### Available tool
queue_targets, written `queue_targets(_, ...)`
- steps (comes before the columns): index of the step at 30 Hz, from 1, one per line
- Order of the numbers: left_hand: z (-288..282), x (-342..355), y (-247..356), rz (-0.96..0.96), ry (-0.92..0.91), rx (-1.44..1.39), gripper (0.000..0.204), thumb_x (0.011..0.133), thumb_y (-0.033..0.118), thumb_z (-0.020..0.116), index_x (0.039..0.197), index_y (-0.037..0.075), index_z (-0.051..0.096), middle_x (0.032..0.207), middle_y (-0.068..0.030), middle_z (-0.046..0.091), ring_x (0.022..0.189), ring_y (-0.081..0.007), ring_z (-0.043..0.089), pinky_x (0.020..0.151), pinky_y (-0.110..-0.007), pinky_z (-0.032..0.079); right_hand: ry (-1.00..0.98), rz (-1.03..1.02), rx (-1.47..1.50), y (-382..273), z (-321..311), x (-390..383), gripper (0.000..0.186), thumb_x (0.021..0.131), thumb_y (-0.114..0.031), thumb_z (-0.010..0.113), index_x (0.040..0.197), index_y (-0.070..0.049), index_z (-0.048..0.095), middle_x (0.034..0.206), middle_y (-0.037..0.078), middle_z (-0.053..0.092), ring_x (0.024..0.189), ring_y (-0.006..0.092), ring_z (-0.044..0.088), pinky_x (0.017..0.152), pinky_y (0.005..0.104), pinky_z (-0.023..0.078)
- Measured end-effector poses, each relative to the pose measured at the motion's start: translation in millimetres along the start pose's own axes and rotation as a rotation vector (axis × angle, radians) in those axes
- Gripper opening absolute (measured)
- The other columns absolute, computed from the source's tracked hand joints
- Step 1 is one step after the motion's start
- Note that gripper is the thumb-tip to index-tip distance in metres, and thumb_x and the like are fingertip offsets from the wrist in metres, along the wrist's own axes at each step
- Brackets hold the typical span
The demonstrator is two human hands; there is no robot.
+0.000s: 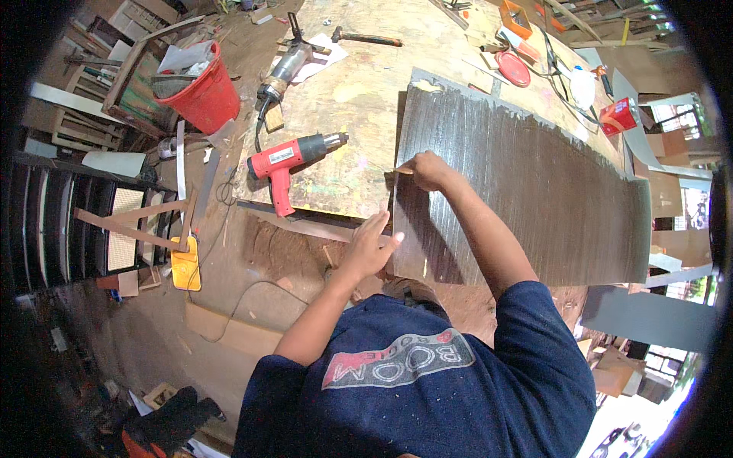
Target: The person applies adhesive to a curved piece of wood veneer, spreads it using a small applicator, and then lifts and positions the veneer sheet to prepare it for attachment.
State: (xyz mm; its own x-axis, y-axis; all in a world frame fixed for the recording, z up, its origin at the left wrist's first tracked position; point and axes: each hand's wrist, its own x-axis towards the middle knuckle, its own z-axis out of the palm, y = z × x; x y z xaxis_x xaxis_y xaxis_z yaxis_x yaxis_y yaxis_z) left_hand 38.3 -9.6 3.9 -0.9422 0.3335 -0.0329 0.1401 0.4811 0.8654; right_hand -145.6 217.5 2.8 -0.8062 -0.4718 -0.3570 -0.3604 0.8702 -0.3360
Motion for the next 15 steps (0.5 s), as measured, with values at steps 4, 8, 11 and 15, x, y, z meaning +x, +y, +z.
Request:
queue_targets(4, 5.0, -27.1, -0.6, -0.066, -0.034, -0.005, 0.085, 0.085, 0.052, 0.079, 0.141, -0.008, 0.054, 0.143, -0.0292, 0.055, 0.133, -0.0410, 0.054, 0.114, -0.046, 0.042, -0.036, 0.011, -0.039, -20.4, 15.5, -27.7, 0.039, 0.083, -0.015, 0.063, 0.117, -0.026, 0.078, 0.103, 0.015, 0.076, 0.094, 0.0390, 0.072, 0.084, 0.0472, 0.059)
queue_targets(8, 13.4, -53.1, -8.5, -0.185, -0.128, -0.187, 0.077, 0.081, 0.048, 0.085, 0.132, -0.004, 0.061, 0.131, -0.0209, 0.065, 0.116, -0.0316, 0.064, 0.102, -0.043, 0.050, -0.089, 0.004, -0.135, -25.8, 33.7, -53.4, 0.044, 0.079, -0.012, 0.065, 0.118, -0.027, 0.078, 0.103, 0.015, 0.076, 0.095, 0.0385, 0.073, 0.085, 0.0469, 0.059)
queue_targets(11, 26.9, -67.0, -37.2, -0.271, -0.217, -0.250, 0.073, 0.078, 0.044, 0.088, 0.128, -0.002, 0.063, 0.126, -0.0164, 0.067, 0.106, -0.0253, 0.066, 0.095, -0.040, 0.054, -0.081, 0.017, -0.088, -38.8, 42.6, -68.4, 0.045, 0.080, -0.010, 0.063, 0.118, -0.029, 0.079, 0.102, 0.016, 0.077, 0.096, 0.0383, 0.073, 0.088, 0.0468, 0.059)
queue_targets(15, 34.1, -71.1, -50.7, -0.336, -0.245, -0.301, 0.074, 0.076, 0.043, 0.090, 0.127, -0.002, 0.063, 0.126, -0.0185, 0.067, 0.109, -0.0272, 0.067, 0.095, -0.041, 0.054, -0.056, -0.056, -0.138, -49.8, 50.0, -92.7, 0.044, 0.080, -0.011, 0.064, 0.116, -0.032, 0.080, 0.099, 0.014, 0.076, 0.095, 0.0378, 0.071, 0.087, 0.0481, 0.057)
